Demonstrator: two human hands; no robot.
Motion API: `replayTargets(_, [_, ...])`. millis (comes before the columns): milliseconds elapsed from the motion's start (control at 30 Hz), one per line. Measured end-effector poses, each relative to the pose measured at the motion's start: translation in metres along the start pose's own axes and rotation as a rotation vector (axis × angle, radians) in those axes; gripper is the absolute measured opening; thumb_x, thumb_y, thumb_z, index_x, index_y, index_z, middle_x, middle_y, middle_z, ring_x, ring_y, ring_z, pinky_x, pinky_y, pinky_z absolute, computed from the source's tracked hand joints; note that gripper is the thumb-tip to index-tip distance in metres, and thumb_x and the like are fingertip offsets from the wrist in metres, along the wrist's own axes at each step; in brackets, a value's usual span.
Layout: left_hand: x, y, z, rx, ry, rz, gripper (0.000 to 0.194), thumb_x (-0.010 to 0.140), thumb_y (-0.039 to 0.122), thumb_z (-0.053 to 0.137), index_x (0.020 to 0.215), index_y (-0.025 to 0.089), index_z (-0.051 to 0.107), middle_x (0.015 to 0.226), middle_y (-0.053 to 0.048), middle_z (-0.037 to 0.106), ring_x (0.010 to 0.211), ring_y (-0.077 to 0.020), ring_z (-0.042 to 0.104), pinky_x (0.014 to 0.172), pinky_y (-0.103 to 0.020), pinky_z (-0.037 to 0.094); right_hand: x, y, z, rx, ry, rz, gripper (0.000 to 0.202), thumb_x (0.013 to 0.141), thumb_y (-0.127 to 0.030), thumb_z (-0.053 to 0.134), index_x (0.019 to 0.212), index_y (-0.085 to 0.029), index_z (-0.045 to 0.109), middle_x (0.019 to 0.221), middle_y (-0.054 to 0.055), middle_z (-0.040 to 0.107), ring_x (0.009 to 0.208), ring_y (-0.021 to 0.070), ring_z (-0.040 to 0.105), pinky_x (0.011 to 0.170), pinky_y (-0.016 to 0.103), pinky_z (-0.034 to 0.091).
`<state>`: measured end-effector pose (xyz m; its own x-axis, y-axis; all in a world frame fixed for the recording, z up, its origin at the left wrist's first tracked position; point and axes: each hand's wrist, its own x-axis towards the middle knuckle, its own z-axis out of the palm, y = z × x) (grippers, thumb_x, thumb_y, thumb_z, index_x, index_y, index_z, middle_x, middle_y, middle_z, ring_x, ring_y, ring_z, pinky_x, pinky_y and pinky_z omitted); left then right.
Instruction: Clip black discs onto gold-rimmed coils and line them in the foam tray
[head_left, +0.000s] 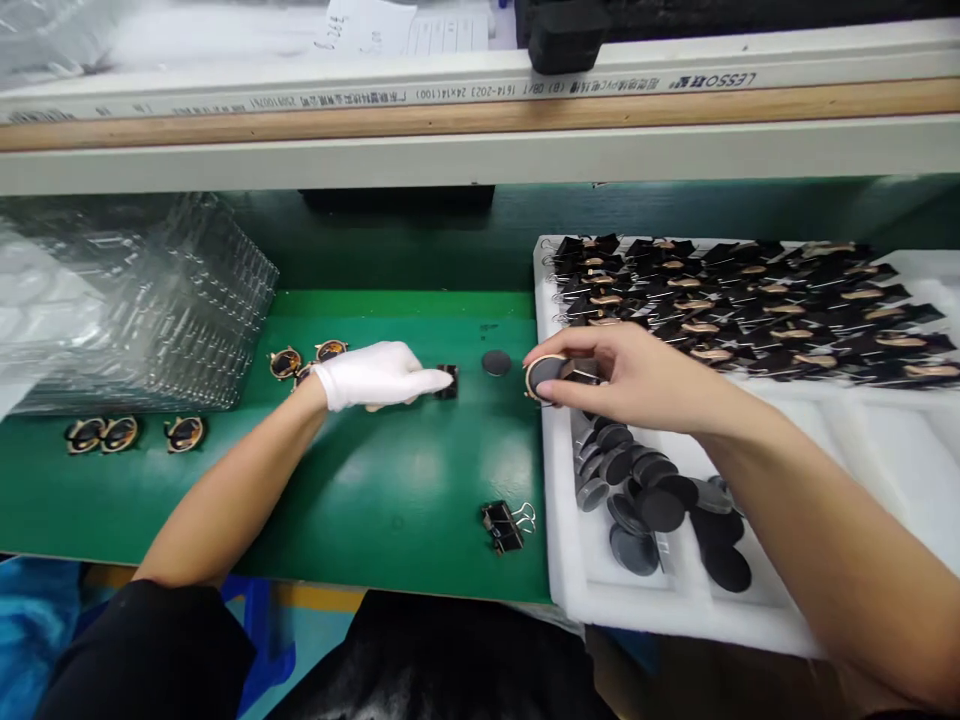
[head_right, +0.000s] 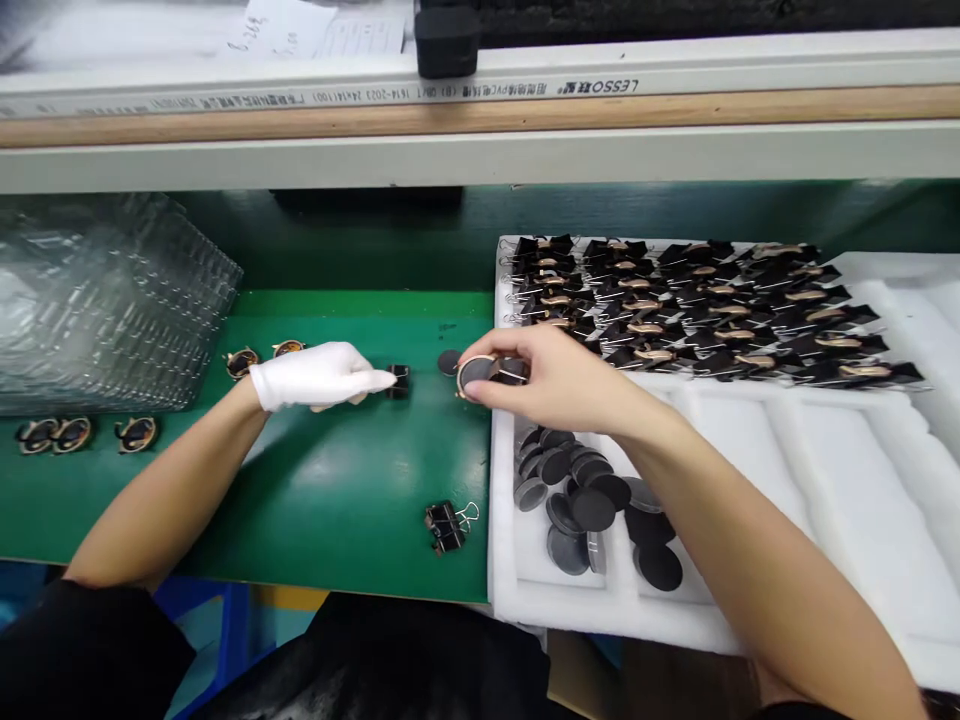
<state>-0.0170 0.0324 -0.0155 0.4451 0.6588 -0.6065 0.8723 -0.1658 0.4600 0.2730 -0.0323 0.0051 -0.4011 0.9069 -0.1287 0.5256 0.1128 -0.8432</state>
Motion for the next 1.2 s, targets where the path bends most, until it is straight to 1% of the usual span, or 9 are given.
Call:
replayTargets(100, [0.0,-0.025,-0.023,0.119,-0.133,-0.187,0.074,0.082,0.087,0.036,0.06,0.021,0.063,0.036,-0.001,0.044,0.037,-0.0164,0.041,0.051,-0.03,0.035,0.0,0.0,0.016,-0.024,-0.047,0.007,0.051,0.071,-0.04,0.085,0.117,-0.024,0.07,0.112,0.005,0.075,0.095,0.0239,0.071,0.082,0.035,0.055])
replayTargets(167, [0.001,-0.029,-0.032,0.195,-0.044,-0.241,0.082,0.083,0.09,0.028,0.068,0.021,0.07,0.041,-0.004,0.05,0.041,-0.0198,0.048,0.053,-0.032,0.036,0.001,-0.001,0.028,-0.047,-0.065,0.004,0.057,0.067,-0.033,0.086,0.119,-0.024,0.066,0.112,0.004,0.075,0.095,0.0232,0.071,0.079,0.033,0.054])
replayTargets(200, [0.003,-0.026,-0.033,0.222,0.088,-0.235,0.085,0.086,0.089,0.022,0.074,0.021,0.072,0.046,-0.005,0.055,0.046,-0.0217,0.053,0.056,-0.032,0.038,0.002,-0.001,0.034,-0.061,-0.074,0.003,0.054,0.067,-0.029,0.085,0.117,-0.024,0.066,0.11,0.003,0.075,0.094,0.0224,0.071,0.077,0.032,0.054])
replayTargets(300, [0.017,-0.004,-0.019,0.253,0.664,-0.146,0.083,0.099,0.072,0.009,0.095,0.019,0.072,0.076,-0.011,0.07,0.075,-0.0264,0.067,0.069,-0.034,0.044,0.01,-0.001,0.048,-0.085,-0.072,-0.007,0.038,0.071,-0.019,0.078,0.107,-0.024,0.066,0.105,0.0,0.076,0.09,0.0204,0.071,0.074,0.03,0.051])
replayTargets(367, [0.032,0.012,0.0,0.289,0.871,-0.095,0.071,0.104,0.062,0.013,0.107,0.018,0.069,0.096,-0.014,0.071,0.092,-0.0286,0.068,0.08,-0.036,0.045,0.019,0.001,0.054,-0.124,-0.024,-0.026,0.038,0.074,-0.018,0.076,0.11,-0.024,0.065,0.105,0.001,0.076,0.092,0.0212,0.071,0.076,0.03,0.05])
replayTargets(533, [0.058,0.022,0.032,0.329,0.883,-0.124,0.055,0.103,0.061,0.033,0.111,0.018,0.067,0.117,-0.019,0.065,0.114,-0.037,0.059,0.094,-0.049,0.043,0.039,0.004,0.066,-0.391,-0.026,-0.073,0.035,0.081,-0.022,0.074,0.114,-0.021,0.065,0.101,0.004,0.075,0.091,0.0253,0.068,0.072,0.033,0.043])
replayTargets(733, [0.059,0.009,0.033,0.27,0.893,-0.066,0.049,0.106,0.054,0.031,0.109,0.02,0.066,0.118,-0.017,0.064,0.114,-0.0351,0.057,0.093,-0.05,0.044,0.045,0.004,0.082,-0.723,0.045,-0.13,0.021,0.089,-0.028,0.07,0.108,-0.019,0.072,0.112,0.012,0.069,0.104,0.033,0.059,0.083,0.042,0.031])
replayTargets(967, [0.064,0.001,0.036,0.25,0.877,-0.086,0.049,0.107,0.052,0.029,0.113,0.02,0.066,0.119,-0.015,0.064,0.114,-0.0333,0.059,0.094,-0.049,0.048,0.056,0.011,0.089,-0.714,-0.005,-0.076,0.022,0.088,-0.029,0.075,0.107,-0.019,0.073,0.117,0.012,0.069,0.109,0.0347,0.057,0.085,0.045,0.026])
replayTargets(1200, [0.061,-0.002,0.039,0.265,0.874,-0.124,0.046,0.109,0.041,0.025,0.117,0.02,0.065,0.116,-0.011,0.065,0.114,-0.0276,0.061,0.098,-0.041,0.049,0.066,0.013,0.097,-0.668,0.002,-0.16,0.019,0.09,-0.032,0.075,0.104,-0.02,0.072,0.112,0.01,0.069,0.107,0.0322,0.055,0.085,0.043,0.024])
